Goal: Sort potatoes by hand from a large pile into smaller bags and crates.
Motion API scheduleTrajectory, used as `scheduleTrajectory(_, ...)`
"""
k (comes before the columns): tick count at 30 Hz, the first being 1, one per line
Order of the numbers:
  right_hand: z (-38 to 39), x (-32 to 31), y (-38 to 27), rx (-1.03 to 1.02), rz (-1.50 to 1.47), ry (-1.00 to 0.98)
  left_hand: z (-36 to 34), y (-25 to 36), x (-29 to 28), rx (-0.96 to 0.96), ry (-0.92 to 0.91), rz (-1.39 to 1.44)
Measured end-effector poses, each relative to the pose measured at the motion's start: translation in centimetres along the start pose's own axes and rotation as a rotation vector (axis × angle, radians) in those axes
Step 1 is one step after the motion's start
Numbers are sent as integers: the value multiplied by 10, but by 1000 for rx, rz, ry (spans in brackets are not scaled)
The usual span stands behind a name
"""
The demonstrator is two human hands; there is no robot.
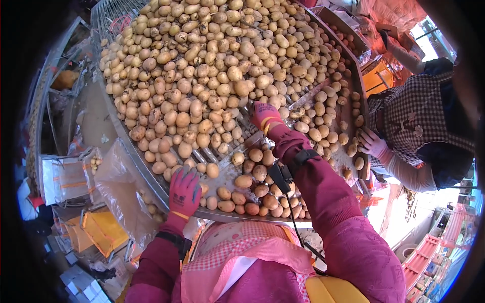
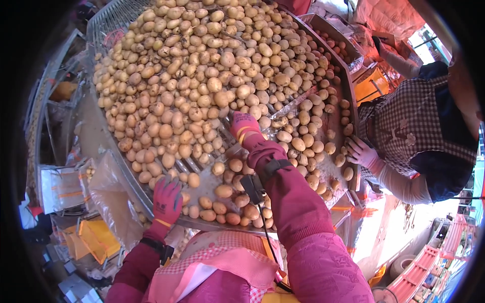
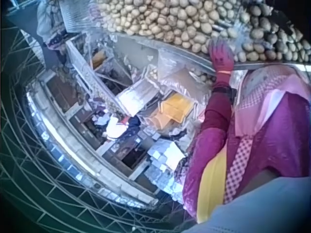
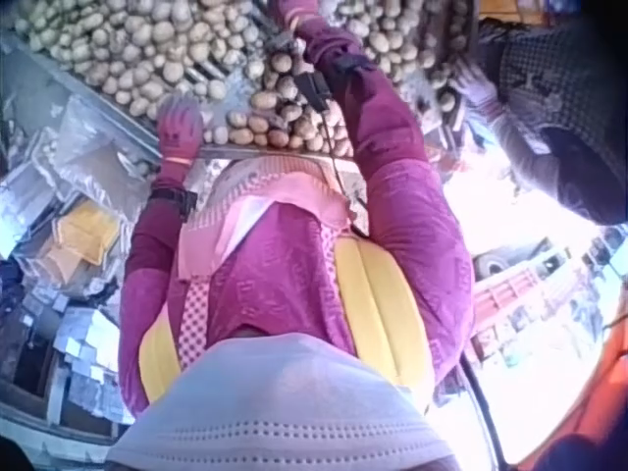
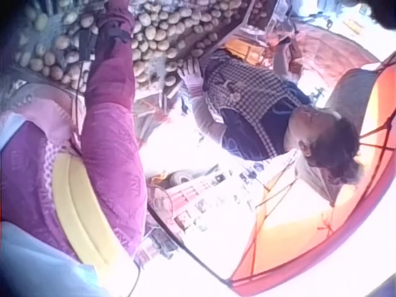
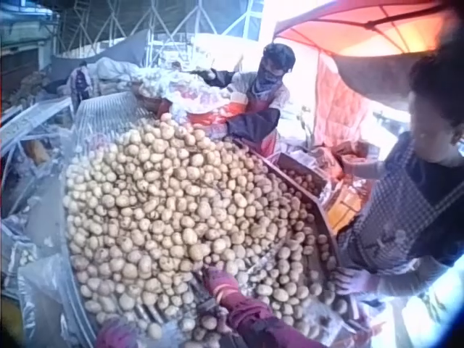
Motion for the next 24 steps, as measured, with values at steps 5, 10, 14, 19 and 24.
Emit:
scheduleTrajectory(5,25,-1,10,37,-48,82,-1,8,-6,85,30,-35)
scheduleTrajectory(10,74,-31,-38,-210,-695,352,-43,36,16,-253,21,921)
scheduleTrajectory(14,136,-25,-87,-425,-392,134,-72,43,49,-746,-56,2070)
scheduleTrajectory(19,39,-67,-39,-369,-452,519,-70,26,32,-738,110,2216)
scheduleTrajectory(24,-86,-89,-14,-70,-142,316,-70,29,16,-555,132,1639)
Point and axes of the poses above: each hand's wrist, its own z-axis away from the middle knuckle, its own x-axis out of the palm, y = z × x, the point moved 3 cm from there along -z, towards the middle knuckle, and after that the axes turned 3 degrees about z, right-handed, at the moved point
